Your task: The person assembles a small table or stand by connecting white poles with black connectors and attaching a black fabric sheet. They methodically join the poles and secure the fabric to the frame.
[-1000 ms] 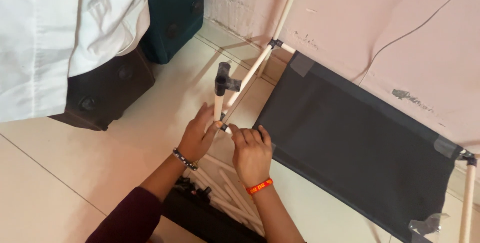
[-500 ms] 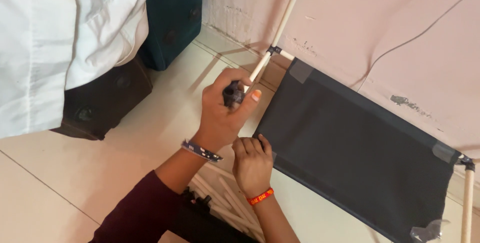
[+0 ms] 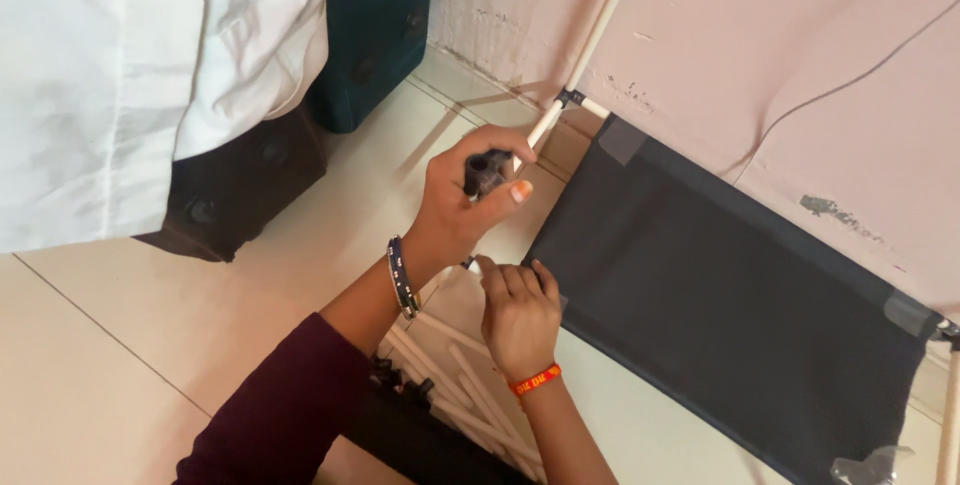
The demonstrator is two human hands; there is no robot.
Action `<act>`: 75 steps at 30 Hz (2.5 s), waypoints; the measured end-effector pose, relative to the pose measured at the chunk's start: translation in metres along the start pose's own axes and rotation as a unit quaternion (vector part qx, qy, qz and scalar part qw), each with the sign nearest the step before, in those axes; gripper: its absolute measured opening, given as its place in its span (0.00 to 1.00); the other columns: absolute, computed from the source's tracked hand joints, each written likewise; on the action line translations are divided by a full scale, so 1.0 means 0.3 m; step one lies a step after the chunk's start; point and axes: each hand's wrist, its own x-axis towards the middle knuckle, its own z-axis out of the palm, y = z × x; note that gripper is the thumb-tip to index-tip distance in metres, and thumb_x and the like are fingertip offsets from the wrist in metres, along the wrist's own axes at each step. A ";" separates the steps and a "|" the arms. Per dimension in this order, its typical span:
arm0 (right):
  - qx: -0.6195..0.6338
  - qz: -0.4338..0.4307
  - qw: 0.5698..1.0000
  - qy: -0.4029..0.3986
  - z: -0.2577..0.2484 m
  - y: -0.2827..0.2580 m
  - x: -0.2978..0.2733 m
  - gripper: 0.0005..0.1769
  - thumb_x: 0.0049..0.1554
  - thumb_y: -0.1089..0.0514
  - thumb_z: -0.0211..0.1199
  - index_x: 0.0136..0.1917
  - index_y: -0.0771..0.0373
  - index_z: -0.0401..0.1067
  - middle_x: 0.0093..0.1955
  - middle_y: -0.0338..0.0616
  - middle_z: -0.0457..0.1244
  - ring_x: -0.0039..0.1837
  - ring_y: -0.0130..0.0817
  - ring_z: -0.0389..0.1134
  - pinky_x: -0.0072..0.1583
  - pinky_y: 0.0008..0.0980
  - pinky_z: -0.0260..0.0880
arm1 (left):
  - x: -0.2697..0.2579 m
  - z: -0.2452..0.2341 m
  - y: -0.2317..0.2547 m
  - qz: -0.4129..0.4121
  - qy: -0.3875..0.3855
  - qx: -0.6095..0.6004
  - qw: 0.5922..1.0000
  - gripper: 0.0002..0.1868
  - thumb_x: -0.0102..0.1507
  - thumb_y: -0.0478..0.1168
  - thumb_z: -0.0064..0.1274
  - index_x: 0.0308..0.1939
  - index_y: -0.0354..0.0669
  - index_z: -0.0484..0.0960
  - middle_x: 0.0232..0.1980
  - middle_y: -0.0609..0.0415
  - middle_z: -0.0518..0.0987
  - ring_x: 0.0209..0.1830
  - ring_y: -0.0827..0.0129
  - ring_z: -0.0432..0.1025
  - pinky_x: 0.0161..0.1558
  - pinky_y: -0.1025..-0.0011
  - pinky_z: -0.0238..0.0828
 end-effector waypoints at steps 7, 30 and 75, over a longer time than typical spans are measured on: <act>-0.014 -0.040 0.999 -0.002 0.026 -0.008 -0.135 0.22 0.56 0.61 0.60 0.65 0.63 0.72 0.66 0.51 0.64 0.70 0.47 0.62 0.71 0.54 0.57 | -0.102 -0.001 -0.129 0.012 0.032 0.044 0.998 0.21 0.69 0.40 0.53 0.64 0.39 0.68 0.49 0.60 0.73 0.47 0.79 0.66 0.50 0.78 0.63; 0.189 0.136 0.900 -0.367 0.078 0.087 -0.648 0.07 0.54 0.54 0.68 0.45 0.57 0.76 0.47 0.43 0.66 0.50 0.46 0.69 0.51 0.43 0.70 | -0.848 -0.196 -0.423 -0.109 -0.296 0.391 0.865 0.26 0.58 0.48 0.63 0.56 0.41 0.78 0.57 0.46 0.76 0.62 0.52 0.67 0.65 0.49 0.56; 0.168 0.067 0.891 -0.416 -0.985 0.327 -0.372 0.22 0.61 0.50 0.67 0.66 0.58 0.73 0.49 0.42 0.68 0.48 0.37 0.74 0.48 0.38 0.75 | -0.459 0.301 0.119 0.047 -0.397 0.199 0.895 0.12 0.64 0.35 0.53 0.52 0.41 0.79 0.48 0.50 0.73 0.49 0.56 0.72 0.52 0.57 0.70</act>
